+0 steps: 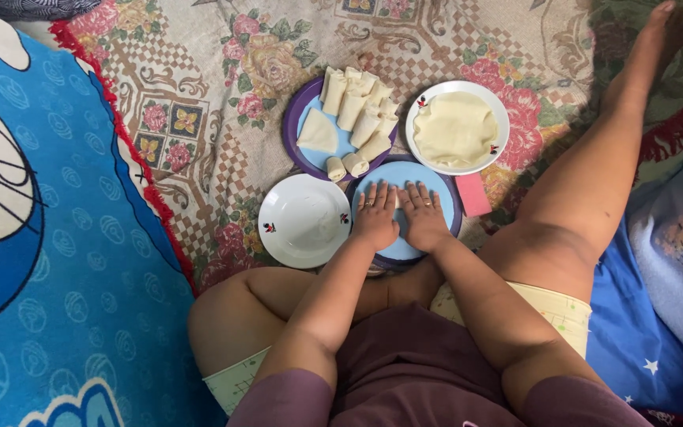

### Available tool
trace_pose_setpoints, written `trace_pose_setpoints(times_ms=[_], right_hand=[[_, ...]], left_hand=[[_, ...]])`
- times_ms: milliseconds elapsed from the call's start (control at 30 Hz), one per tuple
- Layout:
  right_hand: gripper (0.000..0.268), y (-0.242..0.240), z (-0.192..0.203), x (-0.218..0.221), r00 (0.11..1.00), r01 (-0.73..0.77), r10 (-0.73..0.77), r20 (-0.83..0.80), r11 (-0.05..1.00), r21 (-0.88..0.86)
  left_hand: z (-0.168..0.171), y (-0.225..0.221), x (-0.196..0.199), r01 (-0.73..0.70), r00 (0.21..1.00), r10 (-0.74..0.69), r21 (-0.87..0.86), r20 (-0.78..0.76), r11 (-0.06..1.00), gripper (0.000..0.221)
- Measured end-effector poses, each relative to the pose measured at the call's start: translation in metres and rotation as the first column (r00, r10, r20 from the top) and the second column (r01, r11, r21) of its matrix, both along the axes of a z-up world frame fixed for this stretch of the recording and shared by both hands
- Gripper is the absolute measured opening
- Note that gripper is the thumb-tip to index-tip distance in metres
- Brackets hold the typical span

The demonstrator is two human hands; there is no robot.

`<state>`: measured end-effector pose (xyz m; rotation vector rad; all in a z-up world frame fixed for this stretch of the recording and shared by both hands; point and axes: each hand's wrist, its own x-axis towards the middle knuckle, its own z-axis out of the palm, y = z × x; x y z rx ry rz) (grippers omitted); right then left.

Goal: Rolling individual pastries by placing filling on a wrapper and folding it into a cylinder

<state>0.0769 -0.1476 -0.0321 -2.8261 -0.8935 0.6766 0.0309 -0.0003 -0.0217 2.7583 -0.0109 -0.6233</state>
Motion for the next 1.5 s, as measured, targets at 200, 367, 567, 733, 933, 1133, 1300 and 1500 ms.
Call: trace_pose_setpoints(times_ms=[200,367,567,733,933,1133,1300,1500], right_hand=[[0.101,-0.008,-0.002,0.008,0.994,0.107,-0.109,0.004,0.979,0.174],[0.098,-0.020,-0.007,0.006,0.981,0.161,-0.181,0.068,0.959,0.232],[0.100,-0.015,-0.013,-0.017,0.994,0.051,-0.063,0.090,0.990,0.133],[0.092,-0.025,0.009,-0.042,0.987,0.117,-0.131,0.090,0.983,0.140],[0.086,-0.023,-0.035,-0.065,0.993,0.116,-0.121,-0.010,0.970,-0.215],[0.070,-0.030,-0.004,-0.069,0.987,0.127,-0.117,0.110,0.988,-0.086],[0.082,0.000,-0.001,-0.080,1.000,0.002,-0.005,-0.014,0.977,-0.213],[0.078,0.038,0.018,-0.100,0.992,-0.130,0.129,-0.017,0.986,-0.102]], left_hand=[[0.017,0.008,-0.002,-0.084,0.996,0.086,-0.084,0.021,0.993,0.084],[0.026,0.010,-0.024,-0.172,0.982,0.178,-0.084,0.066,0.982,0.078],[0.020,-0.004,-0.041,-0.130,0.989,0.135,-0.082,0.058,0.988,0.080],[0.046,-0.010,-0.057,-0.202,0.975,0.210,-0.108,0.071,0.973,0.079],[0.002,-0.031,-0.088,-0.264,0.956,0.266,0.037,-0.123,0.964,0.086],[0.023,-0.029,-0.096,-0.110,0.987,0.103,-0.049,-0.122,0.993,0.076],[0.042,-0.006,-0.083,-0.253,0.967,0.253,0.014,-0.041,0.967,0.072],[-0.005,0.030,-0.066,-0.379,0.885,0.420,-0.213,0.200,0.900,0.039]])
